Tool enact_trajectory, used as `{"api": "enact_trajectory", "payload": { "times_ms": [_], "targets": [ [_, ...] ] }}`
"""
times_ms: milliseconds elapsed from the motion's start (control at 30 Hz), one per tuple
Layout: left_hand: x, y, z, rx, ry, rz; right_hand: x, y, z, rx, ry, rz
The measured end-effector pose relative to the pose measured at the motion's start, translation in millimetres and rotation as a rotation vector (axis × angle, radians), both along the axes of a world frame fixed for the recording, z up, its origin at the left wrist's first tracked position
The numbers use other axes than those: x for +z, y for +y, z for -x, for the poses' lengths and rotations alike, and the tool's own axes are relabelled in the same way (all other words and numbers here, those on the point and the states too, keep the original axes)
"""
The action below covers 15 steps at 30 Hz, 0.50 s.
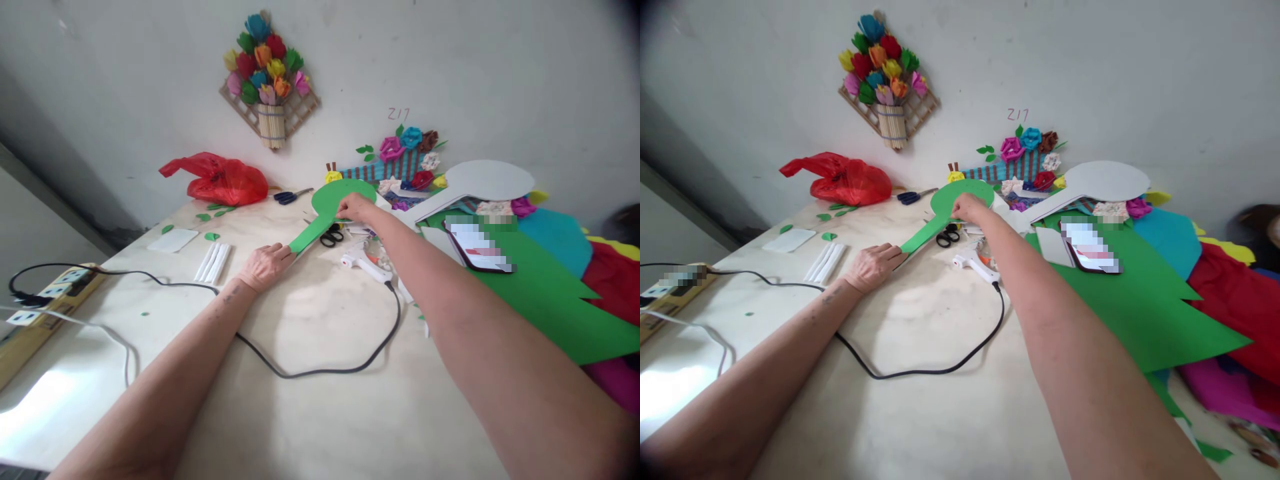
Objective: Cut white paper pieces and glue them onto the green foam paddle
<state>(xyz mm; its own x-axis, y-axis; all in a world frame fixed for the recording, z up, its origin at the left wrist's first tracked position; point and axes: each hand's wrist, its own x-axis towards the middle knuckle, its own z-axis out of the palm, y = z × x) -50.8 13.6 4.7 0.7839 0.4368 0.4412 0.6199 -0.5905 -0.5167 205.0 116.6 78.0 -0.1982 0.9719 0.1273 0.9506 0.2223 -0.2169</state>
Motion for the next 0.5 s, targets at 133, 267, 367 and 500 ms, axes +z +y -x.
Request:
{"api": "enact_trajectory", "payload": {
  "times_ms": [133, 267, 367, 500],
  "targets": [
    [0.3, -0.4, -0.2, 0.005, 0.008, 0.008, -0.6, 1.1, -1.6, 0.007, -0.001, 0.001],
    [0.3, -0.5, -0.6, 0.011, 0.010, 0.016, -2.0, 1.2, -2.2, 0.010, -0.005, 0.003],
    [-0.3, 0.0, -0.9, 0.005, 0.010, 0.008, -2.2, -0.1, -1.2, 0.020, -0.014, -0.002],
    [-0.2, -0.4, -1.6, 0.019, 0.020, 0.008, -2.0, -1.7, 0.3, 0.021, -0.025, -0.017]
  ]
}}
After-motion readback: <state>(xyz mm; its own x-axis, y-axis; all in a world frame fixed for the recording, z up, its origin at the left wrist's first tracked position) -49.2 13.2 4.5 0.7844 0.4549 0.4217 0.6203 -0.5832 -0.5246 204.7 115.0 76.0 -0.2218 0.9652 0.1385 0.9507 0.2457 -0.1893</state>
